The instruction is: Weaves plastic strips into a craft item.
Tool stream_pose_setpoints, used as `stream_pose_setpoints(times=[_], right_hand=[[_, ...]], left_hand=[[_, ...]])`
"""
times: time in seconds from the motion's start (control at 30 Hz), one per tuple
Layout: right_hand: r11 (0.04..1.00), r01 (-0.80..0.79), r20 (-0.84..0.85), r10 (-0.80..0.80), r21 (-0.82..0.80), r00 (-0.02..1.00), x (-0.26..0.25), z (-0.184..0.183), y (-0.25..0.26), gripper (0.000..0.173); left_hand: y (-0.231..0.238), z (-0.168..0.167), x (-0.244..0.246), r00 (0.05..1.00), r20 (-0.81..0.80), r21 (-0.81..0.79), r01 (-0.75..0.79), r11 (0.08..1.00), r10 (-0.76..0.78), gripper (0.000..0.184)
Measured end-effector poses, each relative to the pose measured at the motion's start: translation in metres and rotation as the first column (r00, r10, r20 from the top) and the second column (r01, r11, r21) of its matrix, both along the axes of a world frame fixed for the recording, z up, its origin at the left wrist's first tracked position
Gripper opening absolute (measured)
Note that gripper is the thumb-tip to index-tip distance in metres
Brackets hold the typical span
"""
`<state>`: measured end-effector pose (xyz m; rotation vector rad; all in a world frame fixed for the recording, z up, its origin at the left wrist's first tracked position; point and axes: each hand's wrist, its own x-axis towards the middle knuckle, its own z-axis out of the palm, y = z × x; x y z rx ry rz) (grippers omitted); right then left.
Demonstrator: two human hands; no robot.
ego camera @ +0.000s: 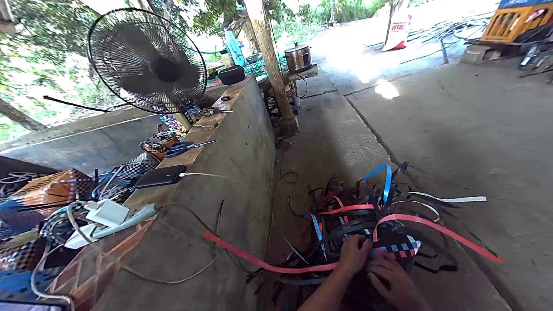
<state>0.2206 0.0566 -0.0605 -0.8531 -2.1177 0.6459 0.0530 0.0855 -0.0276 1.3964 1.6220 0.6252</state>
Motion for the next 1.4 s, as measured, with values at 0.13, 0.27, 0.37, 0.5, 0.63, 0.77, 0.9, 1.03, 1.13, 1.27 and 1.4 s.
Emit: stream_pose_setpoints(times=[0.13, 0.27, 0.37, 0.5, 0.63, 0.77, 0.9, 1.03, 1.13, 1.27, 1.4], right_hand=[[0.987, 0.16, -0.176, -0.157, 0.003, 0.972, -0.002, 0.017, 0.035, 0.033], [0.884, 0.209, 0.2, -0.135, -0.417, 0.97, -0.005, 0.058, 0.058, 0.037], [0.865, 0.208, 0.208, -0.123, -0.458, 0.97, -0.014, 0.059, 0.064, 0.035], [0.865, 0.256, 0.067, -0.252, -0.431, 0.965, -0.015, 0.055, 0.058, 0.021], [0.85, 0.248, 0.067, -0.246, -0.466, 0.967, -0.009, 0.049, 0.06, 0.043], [0.894, 0.191, -0.179, -0.282, -0.404, 0.943, -0.001, 0.045, 0.051, 0.017], [0.995, 0.047, -0.247, -0.069, -0.093, 0.966, 0.02, 0.016, 0.034, 0.017], [1.0, -0.029, -0.126, 0.029, 0.006, 0.992, 0.036, 0.011, 0.021, 0.022], [0.988, 0.154, -0.153, -0.153, -0.002, 0.976, 0.045, 0.003, 0.021, 0.021], [0.801, 0.251, -0.203, -0.416, -0.544, 0.886, 0.054, -0.009, 0.023, 0.024], [0.419, -0.046, -0.313, -0.596, -0.907, 0.739, 0.044, -0.026, 0.041, 0.054]], left_hand=[[0.002, 0.001, 0.005, 0.997, 0.027, -0.003, 0.07, 0.998, -0.07, 0.038], [-0.003, 0.007, 0.01, 0.991, -0.1, 0.109, 0.099, 0.989, -0.088, 0.03], [-0.008, 0.009, 0.012, 0.988, -0.112, 0.241, 0.128, 0.962, -0.103, 0.022], [-0.012, 0.011, 0.009, 0.982, -0.131, 0.25, 0.162, 0.955, -0.132, 0.025], [-0.015, 0.014, 0.015, 0.978, -0.153, 0.223, 0.172, 0.96, -0.139, 0.027], [-0.014, 0.018, 0.009, 0.973, -0.146, 0.215, 0.21, 0.954, -0.181, 0.028], [-0.011, 0.028, -0.011, 0.981, 0.174, 0.034, 0.079, 0.996, -0.084, 0.039], [-0.008, 0.031, -0.01, 0.986, 0.159, 0.069, 0.044, 0.997, -0.054, 0.031], [-0.006, 0.043, -0.01, 0.995, 0.081, 0.179, 0.049, 0.983, -0.065, 0.028], [-0.014, 0.075, -0.012, 0.997, 0.071, 0.359, 0.013, 0.933, -0.042, 0.028], [-0.029, 0.118, -0.011, 0.98, 0.161, 0.559, 0.009, 0.829, -0.119, 0.026]])
